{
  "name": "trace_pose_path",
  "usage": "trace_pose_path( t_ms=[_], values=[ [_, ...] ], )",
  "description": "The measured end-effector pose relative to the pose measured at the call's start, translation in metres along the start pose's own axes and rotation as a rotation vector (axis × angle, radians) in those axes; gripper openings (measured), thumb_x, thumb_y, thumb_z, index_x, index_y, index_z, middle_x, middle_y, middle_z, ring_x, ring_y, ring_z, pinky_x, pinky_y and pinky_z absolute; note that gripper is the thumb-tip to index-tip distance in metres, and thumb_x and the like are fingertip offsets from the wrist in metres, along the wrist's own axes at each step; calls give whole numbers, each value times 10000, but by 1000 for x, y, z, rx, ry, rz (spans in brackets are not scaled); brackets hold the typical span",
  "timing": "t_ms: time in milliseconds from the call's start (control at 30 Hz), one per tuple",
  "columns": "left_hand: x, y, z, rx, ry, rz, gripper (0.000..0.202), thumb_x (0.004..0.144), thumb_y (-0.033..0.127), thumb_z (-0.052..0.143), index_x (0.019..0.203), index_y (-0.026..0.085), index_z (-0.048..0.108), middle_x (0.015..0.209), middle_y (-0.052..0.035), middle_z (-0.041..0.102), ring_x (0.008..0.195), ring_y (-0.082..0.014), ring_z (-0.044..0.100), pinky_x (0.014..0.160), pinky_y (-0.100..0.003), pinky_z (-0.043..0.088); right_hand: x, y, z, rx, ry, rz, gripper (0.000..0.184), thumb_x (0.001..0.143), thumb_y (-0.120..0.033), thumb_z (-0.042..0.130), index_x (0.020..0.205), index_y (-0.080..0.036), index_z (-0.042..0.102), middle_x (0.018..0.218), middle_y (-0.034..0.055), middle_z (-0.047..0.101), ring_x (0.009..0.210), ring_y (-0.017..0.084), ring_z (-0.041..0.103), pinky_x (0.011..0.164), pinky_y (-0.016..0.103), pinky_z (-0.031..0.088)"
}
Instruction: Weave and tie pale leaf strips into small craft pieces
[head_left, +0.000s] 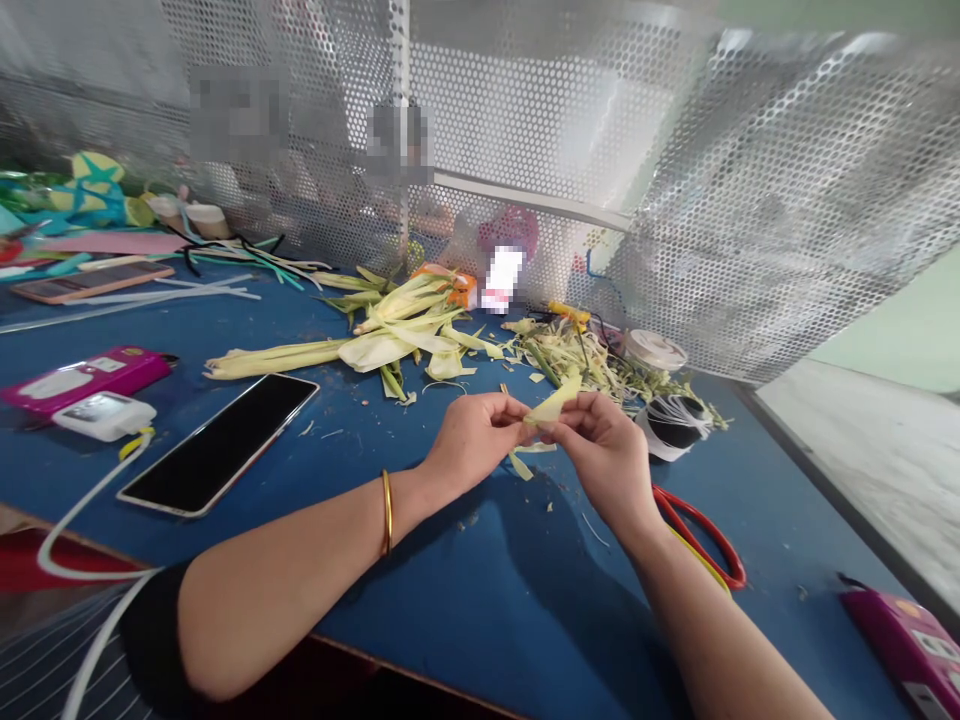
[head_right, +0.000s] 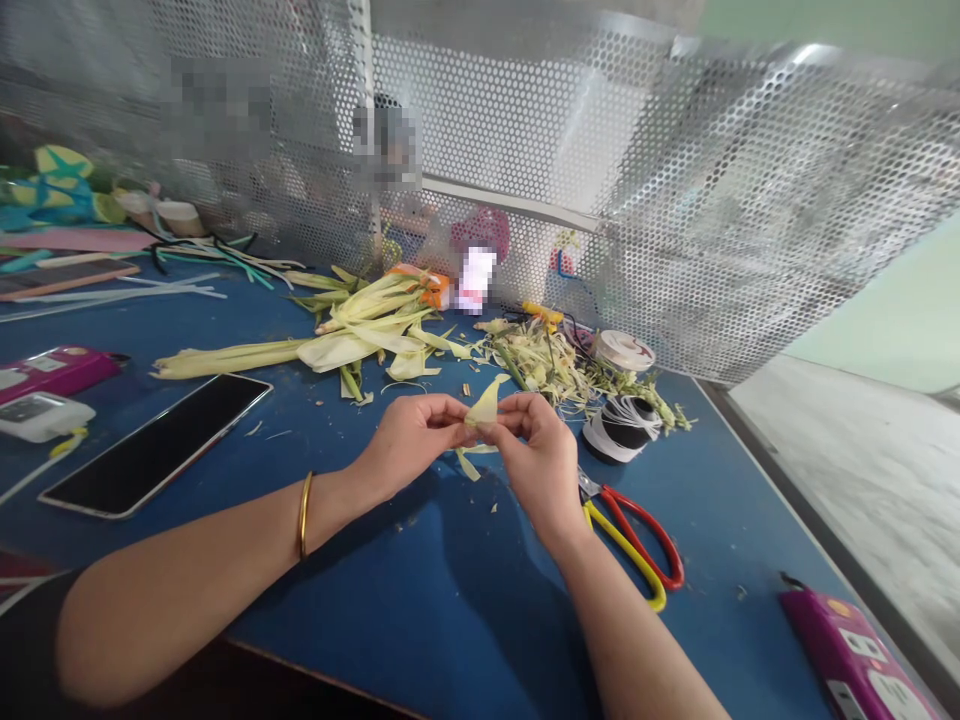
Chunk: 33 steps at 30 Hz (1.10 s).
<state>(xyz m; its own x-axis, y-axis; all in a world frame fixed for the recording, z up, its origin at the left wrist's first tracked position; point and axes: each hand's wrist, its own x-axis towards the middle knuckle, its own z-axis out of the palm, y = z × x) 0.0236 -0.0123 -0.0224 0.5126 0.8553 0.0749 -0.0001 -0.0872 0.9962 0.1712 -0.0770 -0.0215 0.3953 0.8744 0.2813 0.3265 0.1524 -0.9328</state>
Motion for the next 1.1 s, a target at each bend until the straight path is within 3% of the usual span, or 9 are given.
trace_pose_path(
  t_ms=[367, 567, 700, 933, 1100],
  values=[
    [-4, 4, 0, 194, 34, 54, 83, 776, 224, 650, 736, 171, 701, 706, -54, 734, 678, -169, 693, 622, -242, 522, -2, -2, 5, 66, 0, -4, 243, 724, -331, 760, 843, -203, 591, 696, 4, 701, 612, 168, 660, 602, 299, 520],
    [0, -4, 1, 41, -16, 22, 130, 774, 289, 676, 735, 164, 678, 715, -58, 717, 690, -161, 684, 620, -240, 516, -1, -1, 5, 104, 2, 25, 259, 703, -352, 774, 798, -200, 587, 675, -1, 681, 550, 154, 638, 522, 278, 499],
    [1, -4, 1, 20, 21, 41, 128, 720, 273, 732, 763, 163, 683, 751, -42, 705, 695, -143, 648, 620, -236, 507, 1, 0, 3, 82, -1, 39, 279, 682, -345, 798, 787, -197, 586, 634, -24, 655, 517, 145, 628, 503, 262, 474],
    [-1, 12, 2, -241, 102, -137, 148, 679, 183, 760, 673, 149, 616, 635, 1, 651, 595, -101, 608, 631, -248, 532, 1, -6, 4, 191, -29, 86, 250, 735, -399, 749, 815, -193, 632, 655, -13, 679, 591, 169, 675, 636, 308, 526],
    [-1, 14, 2, -282, 104, -158, 144, 687, 162, 761, 680, 144, 618, 635, -3, 654, 593, -101, 610, 639, -257, 527, 0, -6, 6, 223, -45, 91, 309, 690, -420, 789, 842, -192, 647, 719, 6, 704, 632, 172, 679, 659, 316, 536]
  ],
)
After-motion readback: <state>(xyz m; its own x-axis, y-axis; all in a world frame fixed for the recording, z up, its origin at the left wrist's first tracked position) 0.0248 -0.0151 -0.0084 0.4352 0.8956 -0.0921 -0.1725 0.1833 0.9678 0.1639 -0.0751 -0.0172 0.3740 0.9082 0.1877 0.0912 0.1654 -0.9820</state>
